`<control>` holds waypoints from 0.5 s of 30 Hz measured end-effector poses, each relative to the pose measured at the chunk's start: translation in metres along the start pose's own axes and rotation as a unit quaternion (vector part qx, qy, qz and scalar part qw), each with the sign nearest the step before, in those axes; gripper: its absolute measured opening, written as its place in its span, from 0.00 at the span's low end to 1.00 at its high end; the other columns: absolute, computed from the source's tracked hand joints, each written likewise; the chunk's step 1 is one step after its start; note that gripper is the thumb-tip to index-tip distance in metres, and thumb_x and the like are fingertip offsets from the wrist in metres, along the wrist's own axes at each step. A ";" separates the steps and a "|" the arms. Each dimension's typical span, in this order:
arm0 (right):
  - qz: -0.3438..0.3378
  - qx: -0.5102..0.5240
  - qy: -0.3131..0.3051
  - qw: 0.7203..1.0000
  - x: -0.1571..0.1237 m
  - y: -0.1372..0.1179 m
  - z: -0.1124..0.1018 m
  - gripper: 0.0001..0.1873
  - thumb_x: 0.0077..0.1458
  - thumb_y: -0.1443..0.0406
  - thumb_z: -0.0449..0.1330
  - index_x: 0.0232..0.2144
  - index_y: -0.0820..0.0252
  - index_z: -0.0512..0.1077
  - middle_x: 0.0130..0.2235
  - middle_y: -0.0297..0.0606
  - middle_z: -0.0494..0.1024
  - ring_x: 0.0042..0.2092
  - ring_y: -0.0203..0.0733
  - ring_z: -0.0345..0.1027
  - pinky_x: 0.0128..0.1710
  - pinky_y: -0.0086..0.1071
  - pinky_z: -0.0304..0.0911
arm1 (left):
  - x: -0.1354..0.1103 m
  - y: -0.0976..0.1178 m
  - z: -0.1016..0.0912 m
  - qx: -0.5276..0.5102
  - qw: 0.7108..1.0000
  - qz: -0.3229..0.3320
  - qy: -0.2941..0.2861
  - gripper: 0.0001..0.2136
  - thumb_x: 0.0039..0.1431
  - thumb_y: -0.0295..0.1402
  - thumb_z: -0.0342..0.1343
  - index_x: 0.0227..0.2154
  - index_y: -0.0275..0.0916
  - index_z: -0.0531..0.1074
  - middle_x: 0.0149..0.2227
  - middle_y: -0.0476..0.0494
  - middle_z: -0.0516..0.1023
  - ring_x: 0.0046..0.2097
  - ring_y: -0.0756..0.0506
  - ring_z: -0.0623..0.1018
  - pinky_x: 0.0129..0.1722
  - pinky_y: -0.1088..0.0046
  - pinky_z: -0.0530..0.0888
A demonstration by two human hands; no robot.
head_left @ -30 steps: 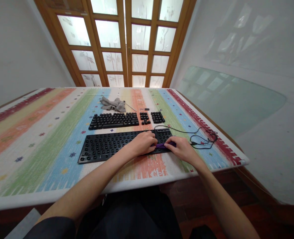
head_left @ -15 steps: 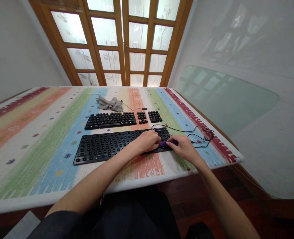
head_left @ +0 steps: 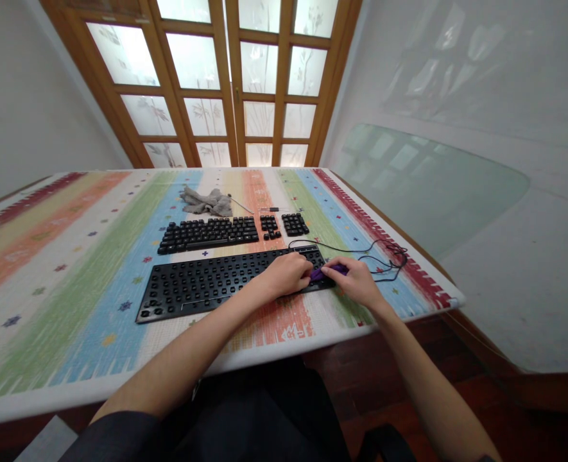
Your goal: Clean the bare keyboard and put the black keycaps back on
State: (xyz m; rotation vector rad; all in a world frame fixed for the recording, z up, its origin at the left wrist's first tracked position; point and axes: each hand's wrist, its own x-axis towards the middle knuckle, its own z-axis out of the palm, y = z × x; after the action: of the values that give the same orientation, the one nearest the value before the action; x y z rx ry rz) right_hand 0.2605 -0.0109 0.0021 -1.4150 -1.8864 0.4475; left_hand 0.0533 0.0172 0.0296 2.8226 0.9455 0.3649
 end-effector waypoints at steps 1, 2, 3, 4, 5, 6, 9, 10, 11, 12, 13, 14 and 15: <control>0.005 0.006 0.003 1.000 0.000 0.001 0.000 0.11 0.55 0.59 0.60 0.29 0.59 0.77 0.31 0.37 0.81 0.34 0.43 0.72 0.37 0.34 0.63 | 0.000 0.000 0.002 0.001 1.000 -0.003 0.004 0.06 0.58 0.27 0.54 0.31 0.35 0.76 0.33 0.41 0.78 0.38 0.44 0.77 0.37 0.72 0.72; 0.010 0.012 0.005 1.000 0.000 0.002 0.001 0.11 0.54 0.58 0.60 0.29 0.59 0.77 0.31 0.38 0.81 0.34 0.44 0.72 0.37 0.34 0.63 | 0.001 0.001 0.003 0.003 1.000 -0.006 0.008 0.06 0.58 0.27 0.54 0.31 0.35 0.76 0.33 0.41 0.78 0.39 0.44 0.77 0.36 0.72 0.72; 0.015 0.018 0.008 1.000 0.000 0.002 0.001 0.11 0.54 0.58 0.60 0.29 0.59 0.77 0.31 0.38 0.81 0.34 0.44 0.73 0.37 0.35 0.63 | 0.001 0.001 0.005 0.005 1.000 -0.008 0.010 0.06 0.58 0.28 0.54 0.32 0.35 0.76 0.33 0.41 0.78 0.39 0.43 0.77 0.37 0.72 0.72; 0.019 0.024 0.012 0.999 -0.001 0.003 0.001 0.11 0.54 0.58 0.60 0.29 0.59 0.77 0.31 0.38 0.81 0.34 0.44 0.73 0.37 0.35 0.63 | 0.002 0.001 0.006 0.007 1.000 -0.010 0.010 0.06 0.58 0.28 0.54 0.32 0.35 0.76 0.33 0.41 0.78 0.39 0.43 0.77 0.37 0.72 0.72; 0.024 0.029 0.018 0.999 -0.001 0.003 0.002 0.12 0.53 0.58 0.60 0.29 0.60 0.77 0.31 0.38 0.81 0.34 0.44 0.73 0.37 0.35 0.63 | 0.002 0.002 0.007 0.009 1.000 -0.011 0.010 0.06 0.58 0.28 0.54 0.32 0.35 0.76 0.33 0.41 0.78 0.39 0.43 0.77 0.37 0.72 0.72; 0.030 0.032 0.024 0.999 -0.001 0.003 0.002 0.12 0.53 0.58 0.61 0.28 0.60 0.77 0.30 0.38 0.81 0.33 0.45 0.73 0.37 0.35 0.64 | 0.003 0.002 0.007 0.011 1.000 -0.010 0.009 0.06 0.58 0.28 0.54 0.32 0.35 0.76 0.33 0.41 0.78 0.39 0.43 0.77 0.37 0.72 0.72; 0.046 0.030 0.037 0.998 -0.002 0.004 0.003 0.11 0.51 0.58 0.62 0.27 0.60 0.77 0.29 0.38 0.81 0.32 0.45 0.73 0.36 0.36 0.65 | 0.003 0.002 0.007 0.014 1.000 -0.002 0.006 0.06 0.58 0.28 0.54 0.32 0.35 0.76 0.34 0.41 0.78 0.40 0.43 0.77 0.38 0.72 0.73; 0.045 0.022 0.036 0.998 -0.002 0.003 0.003 0.10 0.51 0.59 0.62 0.28 0.60 0.78 0.30 0.39 0.81 0.33 0.45 0.74 0.37 0.36 0.66 | 0.003 0.002 0.007 0.015 1.000 0.001 0.005 0.06 0.59 0.28 0.54 0.32 0.35 0.76 0.34 0.41 0.78 0.40 0.43 0.77 0.39 0.72 0.73; 0.042 0.008 0.032 0.999 -0.003 0.003 0.003 0.10 0.51 0.59 0.62 0.31 0.60 0.78 0.32 0.40 0.82 0.34 0.46 0.74 0.38 0.36 0.66 | 0.003 0.002 0.007 0.016 1.000 0.003 0.005 0.06 0.59 0.28 0.54 0.33 0.35 0.76 0.34 0.40 0.78 0.41 0.43 0.77 0.39 0.72 0.73; 0.036 -0.013 0.029 0.999 -0.003 0.003 0.002 0.11 0.50 0.60 0.62 0.33 0.60 0.79 0.34 0.40 0.82 0.36 0.47 0.75 0.40 0.37 0.66 | 0.003 0.001 0.007 0.018 1.000 0.004 0.005 0.06 0.59 0.28 0.54 0.33 0.35 0.76 0.34 0.40 0.78 0.41 0.43 0.77 0.39 0.72 0.73; 0.030 -0.040 0.025 0.998 -0.003 0.002 0.001 0.12 0.50 0.61 0.63 0.36 0.60 0.79 0.37 0.41 0.82 0.38 0.48 0.75 0.41 0.37 0.66 | 0.003 0.001 0.007 0.020 1.000 0.004 0.005 0.07 0.59 0.28 0.53 0.32 0.35 0.76 0.34 0.40 0.78 0.40 0.43 0.77 0.38 0.72 0.73; 0.024 -0.071 0.021 0.997 -0.004 0.002 0.000 0.12 0.50 0.61 0.63 0.38 0.60 0.79 0.38 0.42 0.82 0.39 0.48 0.75 0.42 0.38 0.66 | 0.004 0.001 0.007 0.021 1.000 0.004 0.006 0.07 0.59 0.28 0.53 0.32 0.35 0.76 0.34 0.40 0.78 0.40 0.43 0.77 0.38 0.72 0.73; 0.019 -0.102 0.013 0.994 -0.005 0.001 -0.001 0.12 0.50 0.62 0.63 0.38 0.60 0.79 0.38 0.43 0.82 0.40 0.49 0.75 0.42 0.38 0.65 | 0.004 0.001 0.007 0.022 1.000 0.004 0.006 0.07 0.59 0.28 0.53 0.32 0.35 0.76 0.34 0.40 0.78 0.40 0.43 0.77 0.38 0.72 0.73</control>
State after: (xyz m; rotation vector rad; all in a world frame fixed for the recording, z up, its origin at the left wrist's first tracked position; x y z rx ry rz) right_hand 0.2627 -0.0151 0.0011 -1.5835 -1.9308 0.2576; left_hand 0.0588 0.0179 0.0236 2.8679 0.9561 0.3658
